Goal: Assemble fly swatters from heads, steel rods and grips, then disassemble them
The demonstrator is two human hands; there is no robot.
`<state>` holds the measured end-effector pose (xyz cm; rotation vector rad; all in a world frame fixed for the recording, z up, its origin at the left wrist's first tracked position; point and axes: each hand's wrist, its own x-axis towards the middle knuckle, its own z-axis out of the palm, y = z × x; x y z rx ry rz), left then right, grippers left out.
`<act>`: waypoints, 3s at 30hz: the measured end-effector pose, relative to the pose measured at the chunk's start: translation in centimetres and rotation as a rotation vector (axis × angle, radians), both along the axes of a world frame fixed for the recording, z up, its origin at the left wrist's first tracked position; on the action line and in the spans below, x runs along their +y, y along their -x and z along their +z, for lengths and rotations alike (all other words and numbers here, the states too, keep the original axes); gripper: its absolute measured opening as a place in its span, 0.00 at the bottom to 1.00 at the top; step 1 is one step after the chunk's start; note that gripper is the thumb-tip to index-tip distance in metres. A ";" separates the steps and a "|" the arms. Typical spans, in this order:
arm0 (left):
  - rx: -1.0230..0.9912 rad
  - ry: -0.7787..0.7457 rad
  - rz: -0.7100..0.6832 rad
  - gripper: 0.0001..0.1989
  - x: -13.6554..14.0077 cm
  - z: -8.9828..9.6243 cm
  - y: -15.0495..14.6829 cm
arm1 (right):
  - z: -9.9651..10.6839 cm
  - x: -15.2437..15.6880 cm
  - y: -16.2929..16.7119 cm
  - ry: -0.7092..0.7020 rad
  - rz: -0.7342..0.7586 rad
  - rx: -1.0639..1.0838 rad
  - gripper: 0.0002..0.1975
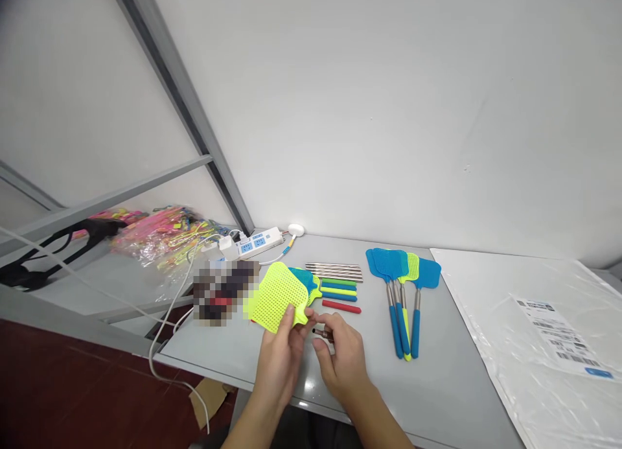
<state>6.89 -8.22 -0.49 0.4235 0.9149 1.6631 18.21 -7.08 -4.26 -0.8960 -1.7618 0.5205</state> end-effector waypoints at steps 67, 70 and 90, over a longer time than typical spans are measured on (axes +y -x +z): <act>-0.022 0.015 0.108 0.22 -1.3 -0.9 2.4 | 4.8 -0.2 1.1 -0.317 -0.231 -0.640 0.12; -0.019 0.007 0.127 0.22 -1.7 -0.9 2.4 | 5.8 -0.6 1.3 -0.356 -0.215 -0.690 0.13; -0.074 -0.033 0.144 0.14 -5.9 1.0 2.4 | 7.7 -5.3 1.6 -0.402 -0.219 -0.734 0.11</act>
